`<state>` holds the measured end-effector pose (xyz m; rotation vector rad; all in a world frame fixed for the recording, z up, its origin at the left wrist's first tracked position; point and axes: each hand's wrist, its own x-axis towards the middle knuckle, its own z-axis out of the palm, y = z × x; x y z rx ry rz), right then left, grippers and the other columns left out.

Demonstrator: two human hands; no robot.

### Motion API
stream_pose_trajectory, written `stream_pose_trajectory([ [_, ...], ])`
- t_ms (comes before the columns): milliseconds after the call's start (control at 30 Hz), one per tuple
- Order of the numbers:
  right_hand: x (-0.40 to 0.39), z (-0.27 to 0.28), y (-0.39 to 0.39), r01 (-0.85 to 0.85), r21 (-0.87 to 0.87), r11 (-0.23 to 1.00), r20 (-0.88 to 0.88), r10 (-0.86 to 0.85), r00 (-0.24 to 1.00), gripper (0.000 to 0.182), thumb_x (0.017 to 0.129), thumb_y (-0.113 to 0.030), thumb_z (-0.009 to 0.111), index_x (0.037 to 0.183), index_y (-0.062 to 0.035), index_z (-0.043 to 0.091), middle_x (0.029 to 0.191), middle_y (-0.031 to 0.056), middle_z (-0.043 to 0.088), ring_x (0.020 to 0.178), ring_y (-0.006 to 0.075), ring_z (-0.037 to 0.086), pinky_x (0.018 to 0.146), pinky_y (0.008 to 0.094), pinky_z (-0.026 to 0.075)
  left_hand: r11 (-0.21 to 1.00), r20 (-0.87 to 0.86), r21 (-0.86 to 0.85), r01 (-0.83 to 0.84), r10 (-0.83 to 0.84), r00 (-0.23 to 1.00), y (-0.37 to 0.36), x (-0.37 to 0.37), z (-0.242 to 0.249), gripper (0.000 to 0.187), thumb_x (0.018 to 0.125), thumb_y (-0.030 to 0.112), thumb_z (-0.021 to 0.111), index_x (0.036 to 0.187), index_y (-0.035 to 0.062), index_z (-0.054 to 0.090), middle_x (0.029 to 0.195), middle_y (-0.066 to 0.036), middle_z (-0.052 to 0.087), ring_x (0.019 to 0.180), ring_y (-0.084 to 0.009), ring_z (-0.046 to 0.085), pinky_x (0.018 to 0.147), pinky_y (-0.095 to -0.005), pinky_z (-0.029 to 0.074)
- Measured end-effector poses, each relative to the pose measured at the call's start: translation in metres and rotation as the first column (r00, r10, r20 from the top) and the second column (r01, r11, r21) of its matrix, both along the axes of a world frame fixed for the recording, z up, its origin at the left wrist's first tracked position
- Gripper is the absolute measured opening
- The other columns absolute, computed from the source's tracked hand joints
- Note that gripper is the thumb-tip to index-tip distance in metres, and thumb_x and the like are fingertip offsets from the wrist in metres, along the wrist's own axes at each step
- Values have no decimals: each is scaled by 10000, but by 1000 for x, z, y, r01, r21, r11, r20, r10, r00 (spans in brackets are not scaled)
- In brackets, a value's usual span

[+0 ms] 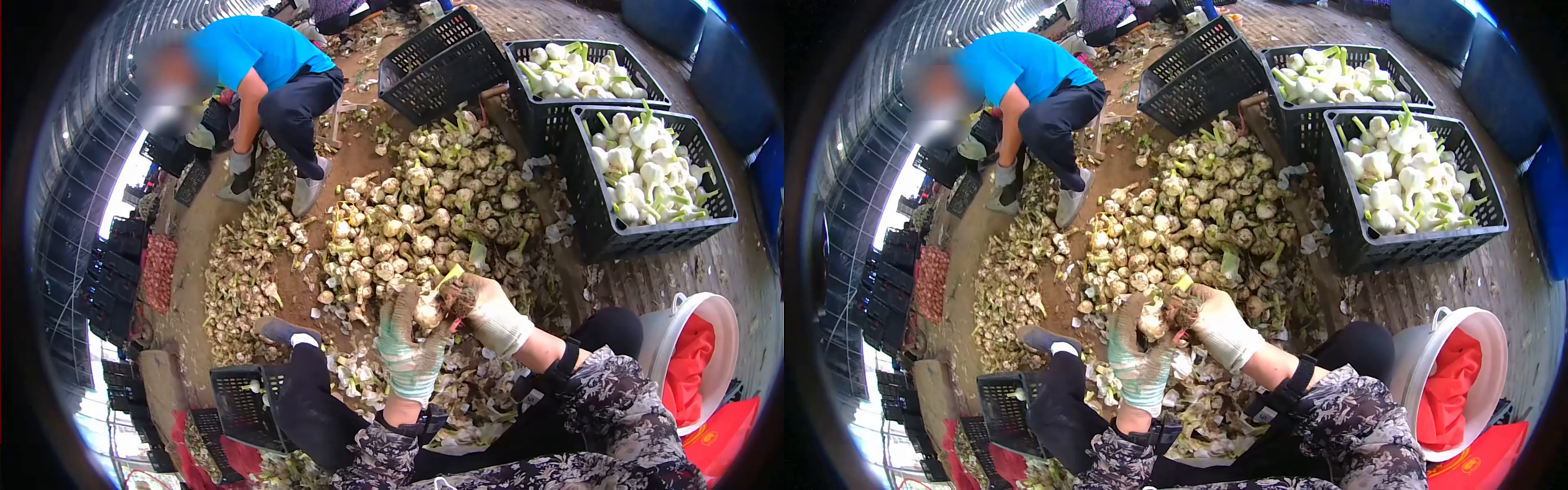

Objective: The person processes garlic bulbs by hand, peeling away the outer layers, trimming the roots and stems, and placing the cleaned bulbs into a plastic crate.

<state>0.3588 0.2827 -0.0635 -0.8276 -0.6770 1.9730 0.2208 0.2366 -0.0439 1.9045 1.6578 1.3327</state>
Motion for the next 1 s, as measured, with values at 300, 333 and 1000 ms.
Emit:
stream_pose_trajectory([
  [300,12,16,10,-118,164,979,211,82,974,321,787,-176,719,1014,32,626,816,10,633,716,51,536,635,223,469,999,80,-2,47,-46,996,2,-8,-7,599,752,209,745,1280,60,505,1153,-156,560,1019,-296,575,857,-369,461],
  [333,12,16,10,-129,167,977,192,96,977,315,786,-154,718,1025,29,625,816,9,632,716,52,535,636,223,467,999,82,-6,45,-45,996,1,-9,-7,599,752,209,745,1280,60,505,1153,-156,560,1019,-296,575,857,-369,461],
  [1000,4,-15,11,-202,252,946,468,63,881,335,769,-216,732,982,7,601,904,87,646,817,106,572,734,270,469,907,806,-357,225,177,565,-5,5,-8,636,818,385,681,1298,34,453,985,-8,563,835,-120,532,767,-250,456],
])
